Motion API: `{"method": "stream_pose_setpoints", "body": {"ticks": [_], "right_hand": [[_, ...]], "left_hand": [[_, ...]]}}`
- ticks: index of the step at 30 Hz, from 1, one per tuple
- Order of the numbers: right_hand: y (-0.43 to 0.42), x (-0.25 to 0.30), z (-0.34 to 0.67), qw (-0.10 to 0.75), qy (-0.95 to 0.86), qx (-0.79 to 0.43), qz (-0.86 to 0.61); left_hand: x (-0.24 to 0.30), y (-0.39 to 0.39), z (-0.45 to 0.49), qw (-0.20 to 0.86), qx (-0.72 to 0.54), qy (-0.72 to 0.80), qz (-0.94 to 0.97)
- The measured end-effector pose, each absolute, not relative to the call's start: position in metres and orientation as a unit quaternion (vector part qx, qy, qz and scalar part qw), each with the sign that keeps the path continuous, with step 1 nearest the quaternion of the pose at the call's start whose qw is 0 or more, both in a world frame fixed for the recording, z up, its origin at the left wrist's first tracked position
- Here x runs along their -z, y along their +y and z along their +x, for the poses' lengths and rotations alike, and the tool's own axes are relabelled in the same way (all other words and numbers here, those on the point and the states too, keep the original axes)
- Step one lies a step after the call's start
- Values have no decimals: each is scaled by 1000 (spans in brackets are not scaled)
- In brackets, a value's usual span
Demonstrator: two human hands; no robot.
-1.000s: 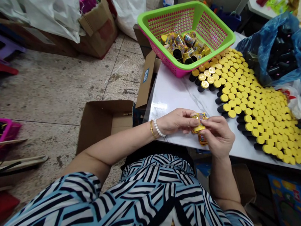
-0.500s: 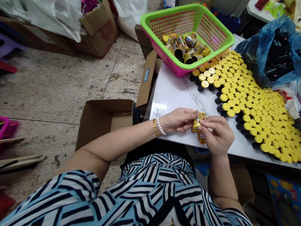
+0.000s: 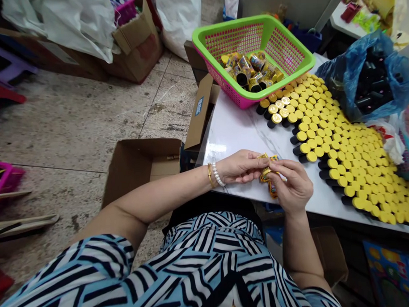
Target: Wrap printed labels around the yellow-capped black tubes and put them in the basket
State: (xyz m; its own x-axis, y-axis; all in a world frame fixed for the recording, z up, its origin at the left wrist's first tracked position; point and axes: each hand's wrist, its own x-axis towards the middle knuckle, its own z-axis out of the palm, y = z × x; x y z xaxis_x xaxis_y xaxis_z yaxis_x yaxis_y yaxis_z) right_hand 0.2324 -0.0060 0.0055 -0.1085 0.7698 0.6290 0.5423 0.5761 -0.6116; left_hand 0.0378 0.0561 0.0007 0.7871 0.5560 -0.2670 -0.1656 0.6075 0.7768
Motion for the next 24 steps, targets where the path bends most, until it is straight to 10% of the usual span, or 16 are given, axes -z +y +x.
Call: {"method": "stream_pose_setpoints", "body": {"ticks": [4,11,24], "right_hand": [[-4,-5,248,501,-699,-89,-503],[7,-8,288,489,-630,98,-596],[-20,2,281,402,-657,3,-638]], "left_hand": [[-22,77,22,722,-310,325,527],[-72,205,-6,128,-476,489,720],[13,78,66,255,-218,396,855]]}}
